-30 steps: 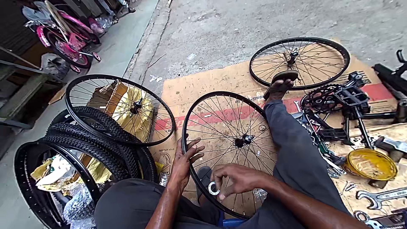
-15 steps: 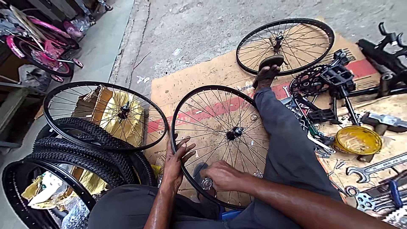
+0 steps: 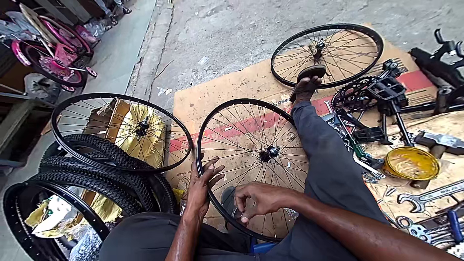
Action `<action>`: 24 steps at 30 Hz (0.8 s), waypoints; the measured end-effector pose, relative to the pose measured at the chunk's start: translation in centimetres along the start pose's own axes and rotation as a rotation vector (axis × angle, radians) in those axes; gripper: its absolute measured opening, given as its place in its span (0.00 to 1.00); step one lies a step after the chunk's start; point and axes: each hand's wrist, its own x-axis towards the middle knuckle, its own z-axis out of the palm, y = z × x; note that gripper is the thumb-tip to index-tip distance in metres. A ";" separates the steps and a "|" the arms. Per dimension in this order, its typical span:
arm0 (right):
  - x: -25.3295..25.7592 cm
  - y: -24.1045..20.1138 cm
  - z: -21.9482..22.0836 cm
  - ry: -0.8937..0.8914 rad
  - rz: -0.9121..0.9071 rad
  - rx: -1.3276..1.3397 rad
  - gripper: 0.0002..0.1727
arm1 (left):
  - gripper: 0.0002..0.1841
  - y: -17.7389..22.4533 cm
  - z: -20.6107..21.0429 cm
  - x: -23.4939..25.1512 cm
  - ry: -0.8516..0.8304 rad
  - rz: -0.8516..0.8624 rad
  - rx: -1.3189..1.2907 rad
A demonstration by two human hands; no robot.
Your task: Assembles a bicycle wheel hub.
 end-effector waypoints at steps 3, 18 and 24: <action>1.1 -0.4 2.6 0.121 0.119 -0.355 0.15 | 0.28 -0.2 0.0 0.3 0.009 -0.004 -0.011; 0.2 -0.4 -0.7 -0.123 -0.032 -0.055 0.22 | 0.29 0.1 0.0 0.1 -0.005 -0.006 -0.008; 1.2 -0.5 2.3 0.101 0.104 -0.393 0.14 | 0.25 0.3 0.4 0.3 0.040 -0.027 -0.033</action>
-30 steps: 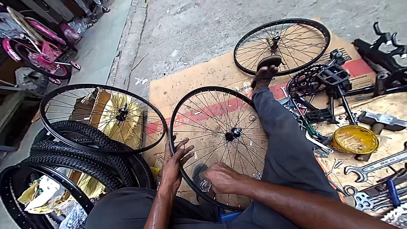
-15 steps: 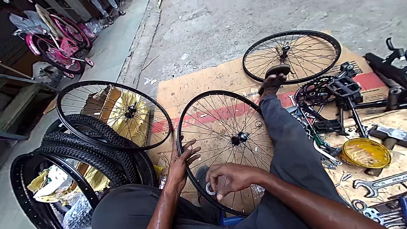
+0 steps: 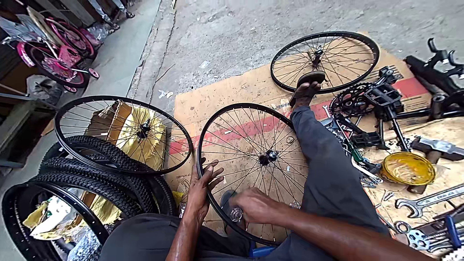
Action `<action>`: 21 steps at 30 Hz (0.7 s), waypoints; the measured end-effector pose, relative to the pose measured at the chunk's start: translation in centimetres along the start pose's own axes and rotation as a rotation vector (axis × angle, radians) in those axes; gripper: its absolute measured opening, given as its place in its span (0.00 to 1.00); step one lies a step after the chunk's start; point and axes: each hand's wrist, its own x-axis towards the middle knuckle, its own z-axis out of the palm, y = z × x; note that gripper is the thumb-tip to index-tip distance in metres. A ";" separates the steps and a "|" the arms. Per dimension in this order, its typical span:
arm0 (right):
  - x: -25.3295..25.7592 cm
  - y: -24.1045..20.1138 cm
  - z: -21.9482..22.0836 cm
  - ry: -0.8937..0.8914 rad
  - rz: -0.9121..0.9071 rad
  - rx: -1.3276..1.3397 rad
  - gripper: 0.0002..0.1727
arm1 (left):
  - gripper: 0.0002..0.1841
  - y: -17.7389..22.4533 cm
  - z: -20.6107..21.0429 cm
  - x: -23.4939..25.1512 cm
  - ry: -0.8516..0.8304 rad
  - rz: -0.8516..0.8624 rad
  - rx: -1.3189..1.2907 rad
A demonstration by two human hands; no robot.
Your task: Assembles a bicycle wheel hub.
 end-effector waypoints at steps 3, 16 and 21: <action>-0.4 0.4 -1.5 -0.174 -0.106 0.064 0.20 | 0.18 1.0 -0.3 1.0 0.053 -0.024 0.005; -2.8 3.4 -4.0 0.257 -0.026 -0.177 0.11 | 0.19 -2.0 -0.8 -1.7 0.015 0.085 -0.124; -1.9 0.6 0.1 -0.030 -0.225 0.027 0.11 | 0.25 -1.7 -0.9 -0.9 0.189 -0.035 -0.070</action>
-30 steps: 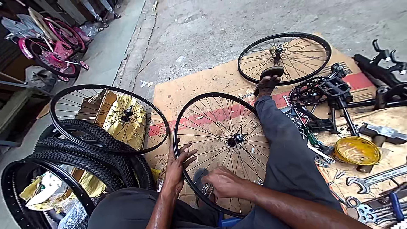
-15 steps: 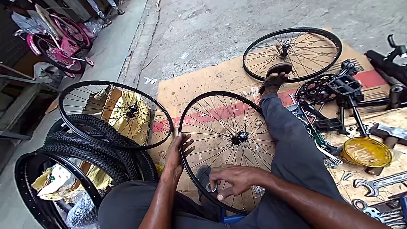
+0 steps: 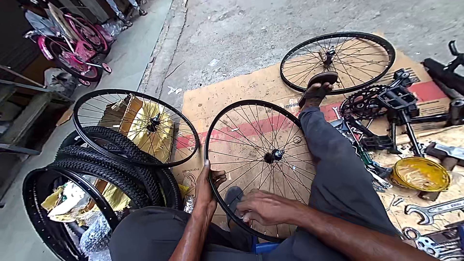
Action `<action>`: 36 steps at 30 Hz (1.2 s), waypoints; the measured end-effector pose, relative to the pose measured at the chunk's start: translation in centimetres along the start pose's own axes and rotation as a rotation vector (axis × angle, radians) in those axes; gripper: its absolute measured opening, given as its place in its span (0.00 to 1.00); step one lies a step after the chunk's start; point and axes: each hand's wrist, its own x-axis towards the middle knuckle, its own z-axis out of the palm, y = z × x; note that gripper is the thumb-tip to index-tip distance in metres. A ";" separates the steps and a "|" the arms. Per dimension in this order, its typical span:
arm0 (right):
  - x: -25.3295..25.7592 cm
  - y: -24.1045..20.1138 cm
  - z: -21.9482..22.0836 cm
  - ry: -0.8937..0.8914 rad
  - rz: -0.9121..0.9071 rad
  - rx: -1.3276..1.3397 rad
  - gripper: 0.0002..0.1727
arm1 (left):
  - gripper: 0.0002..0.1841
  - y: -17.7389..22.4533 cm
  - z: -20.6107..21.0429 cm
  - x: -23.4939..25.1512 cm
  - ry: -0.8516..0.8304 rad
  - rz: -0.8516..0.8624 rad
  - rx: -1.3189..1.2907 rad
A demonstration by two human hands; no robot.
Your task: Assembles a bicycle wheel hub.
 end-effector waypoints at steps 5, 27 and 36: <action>1.2 0.3 2.1 0.035 0.145 -0.064 0.13 | 0.32 -0.2 0.4 0.2 0.089 -0.080 0.043; 0.3 0.1 0.3 -0.011 0.267 0.113 0.11 | 0.27 -0.1 0.7 0.2 0.066 -0.054 0.085; -0.3 0.5 -0.4 -0.061 0.227 0.242 0.20 | 0.26 -0.1 0.7 0.3 0.064 -0.057 0.088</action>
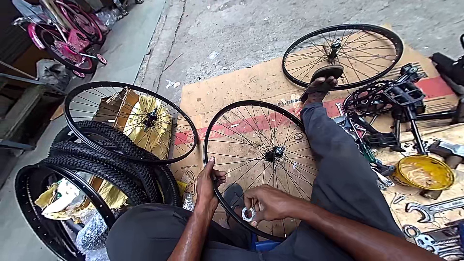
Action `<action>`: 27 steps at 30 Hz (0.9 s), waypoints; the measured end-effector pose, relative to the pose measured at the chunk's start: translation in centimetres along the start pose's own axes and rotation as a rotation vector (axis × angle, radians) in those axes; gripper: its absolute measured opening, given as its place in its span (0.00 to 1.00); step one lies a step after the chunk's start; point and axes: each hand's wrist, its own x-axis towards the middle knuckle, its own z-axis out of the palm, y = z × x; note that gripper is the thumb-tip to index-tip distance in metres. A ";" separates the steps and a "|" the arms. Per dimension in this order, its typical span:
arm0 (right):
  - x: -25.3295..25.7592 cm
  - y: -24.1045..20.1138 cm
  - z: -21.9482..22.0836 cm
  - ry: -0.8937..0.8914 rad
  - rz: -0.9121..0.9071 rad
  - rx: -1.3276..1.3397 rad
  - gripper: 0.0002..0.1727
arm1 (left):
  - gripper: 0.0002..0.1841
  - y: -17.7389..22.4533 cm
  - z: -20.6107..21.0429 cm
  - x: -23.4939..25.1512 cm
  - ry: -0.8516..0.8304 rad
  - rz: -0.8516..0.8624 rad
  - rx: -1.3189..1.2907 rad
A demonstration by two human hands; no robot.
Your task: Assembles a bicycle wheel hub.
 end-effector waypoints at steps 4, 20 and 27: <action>1.1 -0.6 1.4 -0.003 0.009 -0.300 0.12 | 0.26 0.1 0.4 0.3 0.011 0.002 -0.022; -0.1 0.4 -0.7 -0.035 -0.041 0.104 0.16 | 0.27 0.1 0.2 -0.1 -0.003 0.017 -0.014; 0.3 -0.2 -0.5 -0.111 -0.038 -0.112 0.19 | 0.26 0.0 0.4 0.1 0.008 0.016 -0.022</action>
